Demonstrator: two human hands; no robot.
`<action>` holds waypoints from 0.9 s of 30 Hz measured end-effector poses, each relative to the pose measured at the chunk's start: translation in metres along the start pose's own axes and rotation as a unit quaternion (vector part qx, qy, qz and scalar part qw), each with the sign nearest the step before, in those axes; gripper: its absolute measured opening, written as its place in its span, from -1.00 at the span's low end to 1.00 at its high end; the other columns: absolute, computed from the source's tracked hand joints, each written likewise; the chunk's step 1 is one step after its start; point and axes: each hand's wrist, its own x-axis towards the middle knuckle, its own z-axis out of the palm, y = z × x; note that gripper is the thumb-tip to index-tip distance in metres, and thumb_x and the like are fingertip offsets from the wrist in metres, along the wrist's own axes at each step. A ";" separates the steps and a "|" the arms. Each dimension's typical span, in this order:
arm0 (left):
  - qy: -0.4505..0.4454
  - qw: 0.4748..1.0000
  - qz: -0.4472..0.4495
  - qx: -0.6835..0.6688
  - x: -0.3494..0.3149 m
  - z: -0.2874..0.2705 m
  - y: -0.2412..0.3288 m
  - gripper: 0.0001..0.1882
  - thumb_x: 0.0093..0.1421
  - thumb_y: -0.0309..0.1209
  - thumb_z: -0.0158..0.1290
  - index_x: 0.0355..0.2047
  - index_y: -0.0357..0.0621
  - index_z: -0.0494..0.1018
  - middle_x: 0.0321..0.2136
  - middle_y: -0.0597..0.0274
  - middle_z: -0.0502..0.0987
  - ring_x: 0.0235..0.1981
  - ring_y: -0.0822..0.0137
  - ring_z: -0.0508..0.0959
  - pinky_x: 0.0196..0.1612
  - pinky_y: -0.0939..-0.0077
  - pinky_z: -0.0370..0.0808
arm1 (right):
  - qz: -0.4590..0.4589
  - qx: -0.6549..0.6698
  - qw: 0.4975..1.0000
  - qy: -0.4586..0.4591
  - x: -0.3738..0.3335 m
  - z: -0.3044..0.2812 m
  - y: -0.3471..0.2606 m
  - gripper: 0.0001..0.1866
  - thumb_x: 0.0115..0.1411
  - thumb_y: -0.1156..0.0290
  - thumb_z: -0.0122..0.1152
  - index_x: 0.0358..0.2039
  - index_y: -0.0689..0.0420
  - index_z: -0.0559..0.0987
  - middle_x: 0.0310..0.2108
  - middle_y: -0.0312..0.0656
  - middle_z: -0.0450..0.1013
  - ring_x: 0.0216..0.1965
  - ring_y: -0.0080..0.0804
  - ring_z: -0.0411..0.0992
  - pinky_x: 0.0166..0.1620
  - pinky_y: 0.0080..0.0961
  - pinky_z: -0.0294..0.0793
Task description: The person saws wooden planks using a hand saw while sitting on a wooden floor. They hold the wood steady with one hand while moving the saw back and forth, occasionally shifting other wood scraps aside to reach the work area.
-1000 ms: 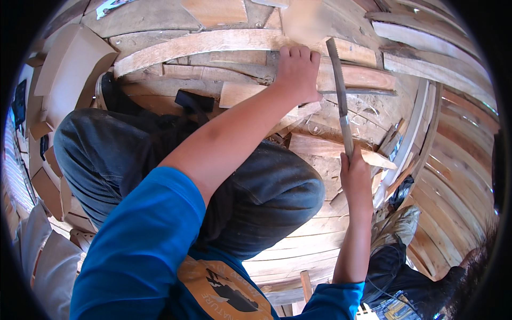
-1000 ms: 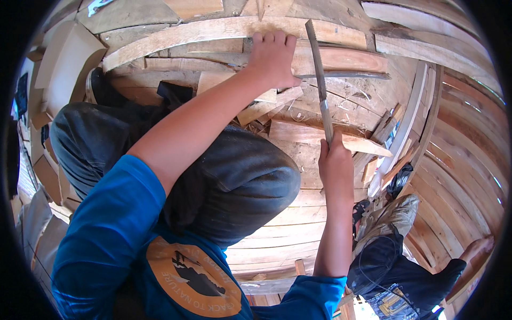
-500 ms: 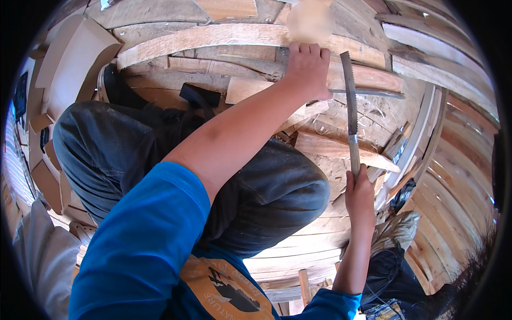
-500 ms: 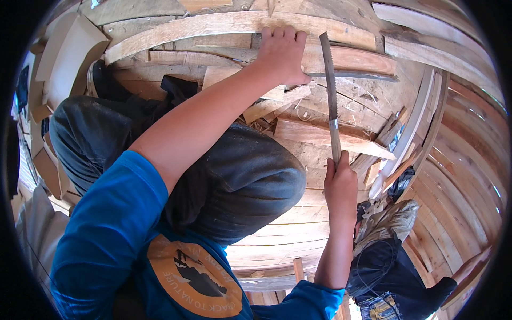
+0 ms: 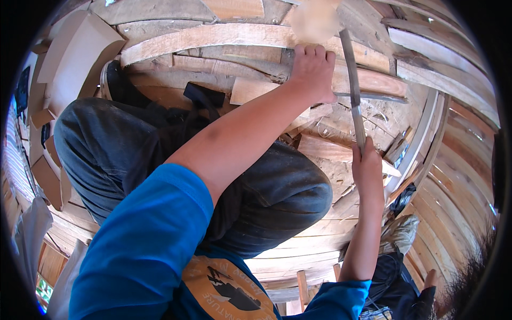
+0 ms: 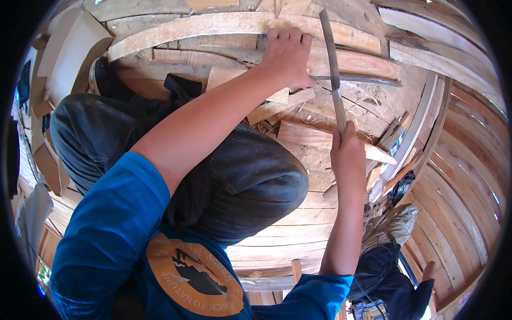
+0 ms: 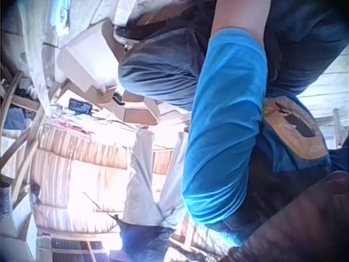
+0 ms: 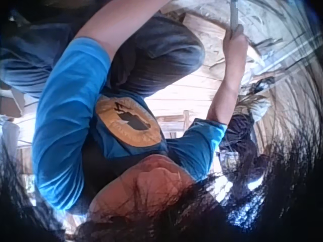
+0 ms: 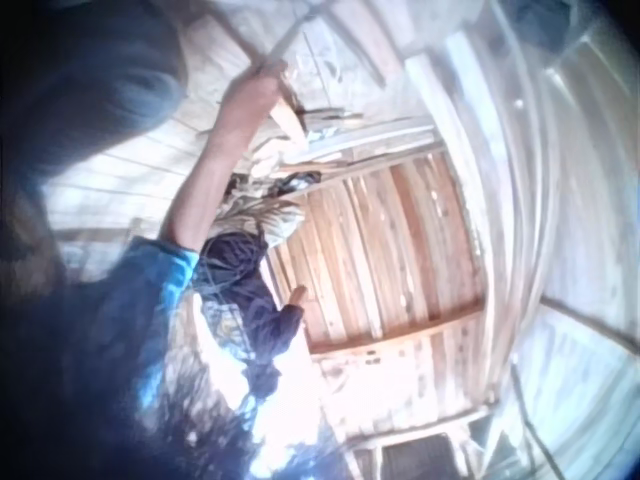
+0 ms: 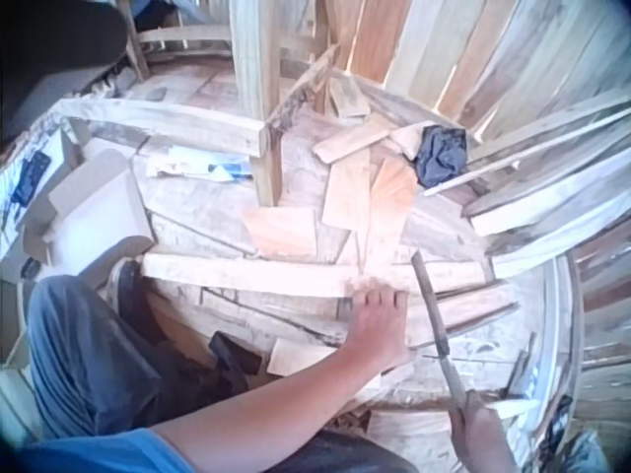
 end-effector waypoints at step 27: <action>-0.005 0.999 0.018 0.039 -0.001 0.003 0.000 -0.09 -0.15 0.15 0.24 0.10 -0.16 0.27 -0.06 0.13 0.39 0.02 0.21 0.37 0.05 0.20 0.15 | 0.086 0.001 0.995 -0.056 -0.062 -0.008 0.005 -0.82 0.29 0.38 0.04 -0.26 0.22 0.34 -0.60 0.21 0.43 -0.48 0.26 0.44 -0.48 0.04 0.34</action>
